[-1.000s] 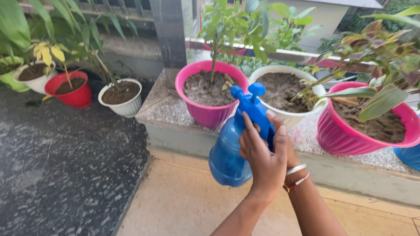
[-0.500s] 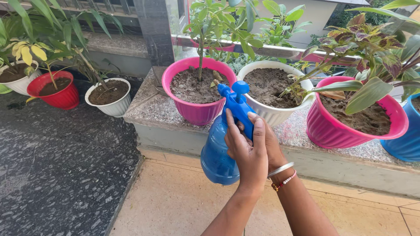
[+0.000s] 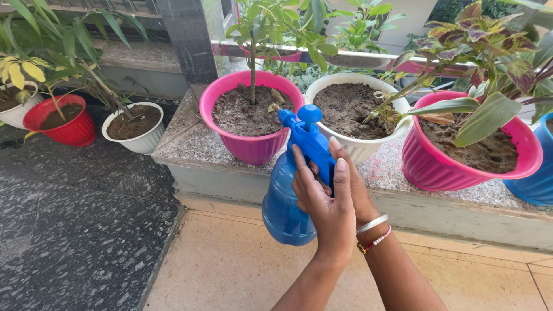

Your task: The person uses a blue spray bottle to water several potted plants arranged on a balcony ledge. They move along the row, spraying each plant's soil and leaves in sequence.

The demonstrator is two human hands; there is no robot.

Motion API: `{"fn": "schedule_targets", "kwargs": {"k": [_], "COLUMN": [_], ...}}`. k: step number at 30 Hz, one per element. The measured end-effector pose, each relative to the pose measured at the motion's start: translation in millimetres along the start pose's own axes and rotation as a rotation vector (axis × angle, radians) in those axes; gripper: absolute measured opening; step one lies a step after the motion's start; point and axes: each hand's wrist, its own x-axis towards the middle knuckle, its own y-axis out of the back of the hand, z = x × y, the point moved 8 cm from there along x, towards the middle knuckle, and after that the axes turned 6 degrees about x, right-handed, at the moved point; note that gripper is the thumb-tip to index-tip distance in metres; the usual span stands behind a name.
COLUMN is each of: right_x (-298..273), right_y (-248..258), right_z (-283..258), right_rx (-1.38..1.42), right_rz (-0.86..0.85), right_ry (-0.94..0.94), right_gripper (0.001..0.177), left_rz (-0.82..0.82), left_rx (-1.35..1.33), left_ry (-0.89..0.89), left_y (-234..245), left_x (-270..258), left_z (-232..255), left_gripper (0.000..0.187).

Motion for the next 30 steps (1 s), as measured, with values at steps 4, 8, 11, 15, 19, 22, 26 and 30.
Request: {"fn": "schedule_targets", "kwargs": {"k": [4,8,11,15,19,22,26,30], "right_x": [3,-3,-22,-46,-56,-61,-60,-56], "right_y": [6,-17,-39,-69,-63,-63,-55,-62], "right_z": [1,-18,-27,-42,-76,-92,-98,-103], "right_rx": [-0.055,-0.043,-0.012,-0.098,-0.209,-0.115,-0.197,-0.223], "right_rz": [-0.030,-0.090,-0.113,-0.193,-0.061,-0.238,-0.222,-0.204], "right_ry": [-0.035,0.046,0.044,-0.010,-0.008,0.001,-0.004,0.066], "right_gripper": [0.034,0.038,0.049,0.057,0.051,0.043,0.052,0.068], "left_rz": [-0.040,-0.234,-0.595,-0.824,-0.906,-0.571,-0.176,-0.138], "left_rx": [0.025,0.368,0.445,0.246,0.174,0.439,0.695,0.618], "left_ry": [0.038,-0.197,0.152,-0.082,-0.111,-0.279,-0.537,-0.225], "left_y": [-6,-5,11,27,56,106,128,115], "left_x": [4,17,48,78,106,157,212,242], "left_z": [0,29,15,58,61,49,11,-69], "left_gripper": [0.085,0.100,0.113,0.116,0.098,0.089,0.087,0.085]}}
